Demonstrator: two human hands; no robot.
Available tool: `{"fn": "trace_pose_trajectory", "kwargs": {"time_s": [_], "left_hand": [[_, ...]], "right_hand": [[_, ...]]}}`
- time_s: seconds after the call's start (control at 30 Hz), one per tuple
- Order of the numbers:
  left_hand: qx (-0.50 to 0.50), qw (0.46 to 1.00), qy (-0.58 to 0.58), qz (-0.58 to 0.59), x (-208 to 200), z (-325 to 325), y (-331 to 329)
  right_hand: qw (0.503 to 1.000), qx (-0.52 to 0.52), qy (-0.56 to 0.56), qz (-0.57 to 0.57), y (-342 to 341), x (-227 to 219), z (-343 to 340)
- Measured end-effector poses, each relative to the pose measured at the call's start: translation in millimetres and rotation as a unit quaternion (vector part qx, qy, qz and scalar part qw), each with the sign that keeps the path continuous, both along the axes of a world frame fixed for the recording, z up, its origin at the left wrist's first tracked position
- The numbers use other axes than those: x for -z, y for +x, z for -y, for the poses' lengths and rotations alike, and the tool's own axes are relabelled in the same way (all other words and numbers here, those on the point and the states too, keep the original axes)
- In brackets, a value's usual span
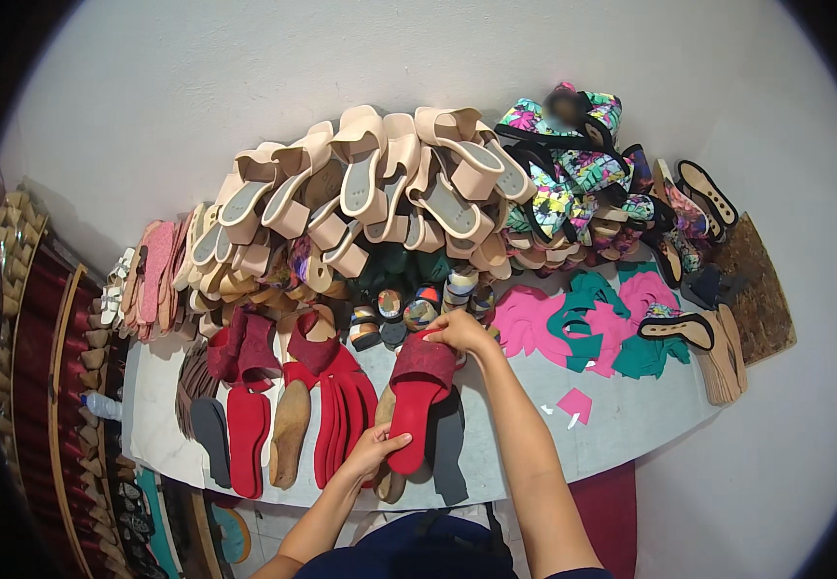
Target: Assembling red sandals by attaching uppers to soles and placing them on a storage rack.
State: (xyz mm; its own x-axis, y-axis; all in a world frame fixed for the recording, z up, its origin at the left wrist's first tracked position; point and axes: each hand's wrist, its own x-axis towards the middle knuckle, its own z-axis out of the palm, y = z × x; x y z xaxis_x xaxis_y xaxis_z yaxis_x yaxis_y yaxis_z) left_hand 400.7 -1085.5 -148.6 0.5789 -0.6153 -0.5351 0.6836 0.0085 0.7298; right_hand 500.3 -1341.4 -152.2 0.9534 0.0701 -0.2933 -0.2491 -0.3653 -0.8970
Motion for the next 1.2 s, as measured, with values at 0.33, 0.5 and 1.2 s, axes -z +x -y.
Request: {"fn": "trace_pose_trajectory", "kwargs": {"time_s": [0.33,0.5,1.2], "left_hand": [[0.040,0.999,-0.017,0.017,-8.3,-14.0,29.6],[0.000,0.998,-0.032,-0.048,7.2,-14.6,38.6],[-0.076,0.987,-0.134,-0.056,14.9,-29.5,28.2]], "right_hand": [[0.997,-0.008,0.056,-0.050,13.2,-11.5,-18.1],[0.999,0.004,0.031,-0.014,13.3,-4.7,-28.3],[0.974,0.005,0.206,-0.089,1.4,-0.6,-59.8]]}}
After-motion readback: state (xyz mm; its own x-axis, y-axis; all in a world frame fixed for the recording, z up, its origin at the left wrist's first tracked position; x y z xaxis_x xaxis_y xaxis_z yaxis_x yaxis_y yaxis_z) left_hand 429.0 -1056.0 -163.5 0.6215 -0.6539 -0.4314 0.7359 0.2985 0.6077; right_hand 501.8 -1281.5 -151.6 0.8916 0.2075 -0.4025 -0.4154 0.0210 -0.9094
